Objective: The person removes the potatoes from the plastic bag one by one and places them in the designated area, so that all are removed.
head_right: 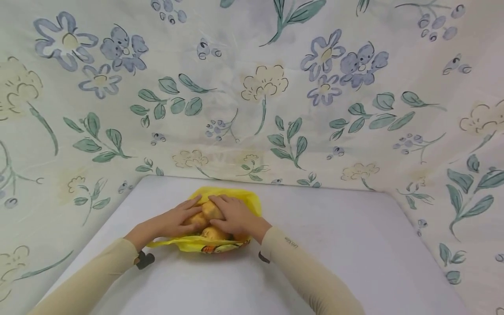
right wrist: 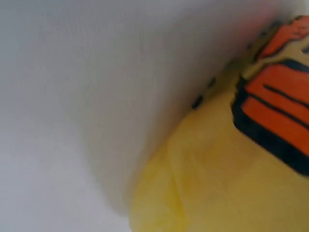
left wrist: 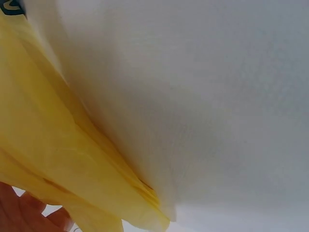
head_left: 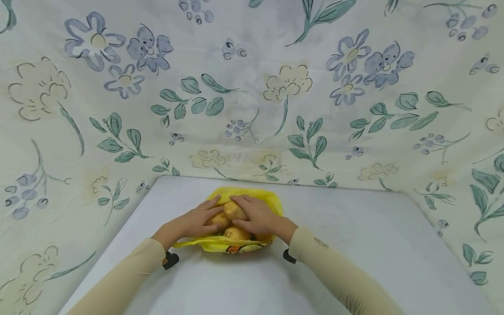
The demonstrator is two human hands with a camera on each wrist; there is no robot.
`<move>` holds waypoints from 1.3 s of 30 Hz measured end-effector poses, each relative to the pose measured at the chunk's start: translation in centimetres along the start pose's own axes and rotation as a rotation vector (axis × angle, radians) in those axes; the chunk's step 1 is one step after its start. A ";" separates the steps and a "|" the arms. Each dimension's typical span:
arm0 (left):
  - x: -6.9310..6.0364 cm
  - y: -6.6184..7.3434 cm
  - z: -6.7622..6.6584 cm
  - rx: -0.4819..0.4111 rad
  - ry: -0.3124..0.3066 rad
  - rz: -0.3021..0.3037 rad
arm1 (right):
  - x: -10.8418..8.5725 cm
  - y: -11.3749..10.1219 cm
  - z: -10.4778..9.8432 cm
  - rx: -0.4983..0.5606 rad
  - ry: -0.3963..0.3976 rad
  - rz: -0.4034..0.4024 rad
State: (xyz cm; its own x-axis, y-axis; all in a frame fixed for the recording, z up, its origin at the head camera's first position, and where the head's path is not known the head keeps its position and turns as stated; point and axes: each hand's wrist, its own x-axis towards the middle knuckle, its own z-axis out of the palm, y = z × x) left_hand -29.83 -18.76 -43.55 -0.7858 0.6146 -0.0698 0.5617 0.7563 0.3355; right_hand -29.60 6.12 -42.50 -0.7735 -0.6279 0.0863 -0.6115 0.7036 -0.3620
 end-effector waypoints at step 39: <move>0.5 -0.5 0.9 0.019 -0.015 -0.002 | -2.6 9.7 -5.5 0.274 0.294 0.235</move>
State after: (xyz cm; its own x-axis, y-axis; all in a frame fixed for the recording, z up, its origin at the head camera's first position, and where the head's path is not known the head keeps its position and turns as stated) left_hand -30.26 -18.58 -44.63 -0.7829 0.6163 -0.0850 0.5651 0.7617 0.3170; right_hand -34.44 16.44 -41.16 -0.9245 -0.3131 0.2173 -0.3777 0.6767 -0.6320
